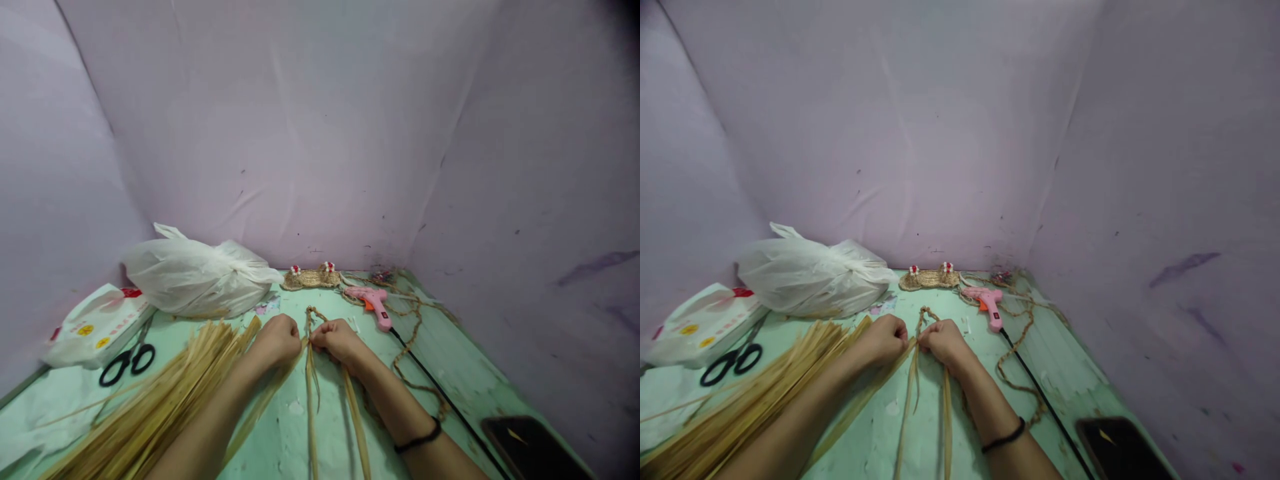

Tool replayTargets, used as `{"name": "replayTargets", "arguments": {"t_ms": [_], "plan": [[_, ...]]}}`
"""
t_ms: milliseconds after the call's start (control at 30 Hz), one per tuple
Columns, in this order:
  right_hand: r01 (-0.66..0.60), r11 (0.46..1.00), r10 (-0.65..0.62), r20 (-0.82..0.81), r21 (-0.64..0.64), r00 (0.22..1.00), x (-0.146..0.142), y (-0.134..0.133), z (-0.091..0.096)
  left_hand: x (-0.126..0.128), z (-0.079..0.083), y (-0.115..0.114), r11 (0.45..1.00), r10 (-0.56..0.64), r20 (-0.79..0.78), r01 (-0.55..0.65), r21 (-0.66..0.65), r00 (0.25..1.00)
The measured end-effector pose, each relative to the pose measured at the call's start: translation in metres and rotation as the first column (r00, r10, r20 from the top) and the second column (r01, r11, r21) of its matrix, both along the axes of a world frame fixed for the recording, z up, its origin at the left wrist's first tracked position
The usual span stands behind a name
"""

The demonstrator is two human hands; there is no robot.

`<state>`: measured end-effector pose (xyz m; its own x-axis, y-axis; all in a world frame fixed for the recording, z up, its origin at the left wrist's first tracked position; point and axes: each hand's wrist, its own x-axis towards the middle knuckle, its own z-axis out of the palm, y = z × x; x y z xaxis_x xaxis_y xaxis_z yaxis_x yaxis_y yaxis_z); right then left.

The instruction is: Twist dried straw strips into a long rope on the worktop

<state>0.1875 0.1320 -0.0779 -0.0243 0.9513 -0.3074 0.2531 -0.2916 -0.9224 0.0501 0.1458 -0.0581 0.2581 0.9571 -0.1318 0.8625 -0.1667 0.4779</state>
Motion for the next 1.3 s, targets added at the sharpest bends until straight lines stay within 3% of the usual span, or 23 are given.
{"name": "replayTargets", "arguments": {"t_ms": [100,167,267,467,700,1000,1200,1300], "plan": [[0.006,1.000,-0.006,-0.007,-0.004,1.000,0.000,0.000,0.000,-0.002,0.003,0.002,0.989,0.012,0.183,0.015,-0.146,0.983],[0.009,1.000,-0.009,-0.008,-0.010,1.000,0.001,0.000,0.000,-0.002,0.008,0.001,0.957,0.096,0.284,-0.009,-0.290,0.954],[0.012,1.000,-0.012,-0.013,-0.008,1.000,0.002,0.001,-0.001,-0.001,0.014,-0.002,0.918,0.196,0.327,-0.055,-0.394,0.925],[0.011,1.000,-0.012,-0.061,-0.010,0.998,0.002,0.001,-0.001,0.002,0.012,-0.001,0.900,0.309,0.315,-0.169,-0.401,0.897],[0.019,1.000,-0.021,-0.112,-0.019,0.993,0.002,0.002,-0.001,0.002,0.004,0.002,0.905,0.281,0.317,-0.140,-0.403,0.906],[0.009,1.000,-0.009,-0.118,0.001,0.993,0.002,0.002,-0.001,0.008,0.012,0.002,0.898,0.236,0.225,-0.123,-0.423,0.945],[0.011,1.000,-0.010,-0.119,0.006,0.993,0.003,0.003,-0.002,0.010,0.010,0.010,0.872,0.262,0.168,-0.159,-0.462,0.950],[0.018,1.000,-0.016,-0.129,0.011,0.991,0.002,0.003,-0.002,0.010,0.011,0.016,0.808,0.337,0.147,-0.206,-0.552,0.930]]}}
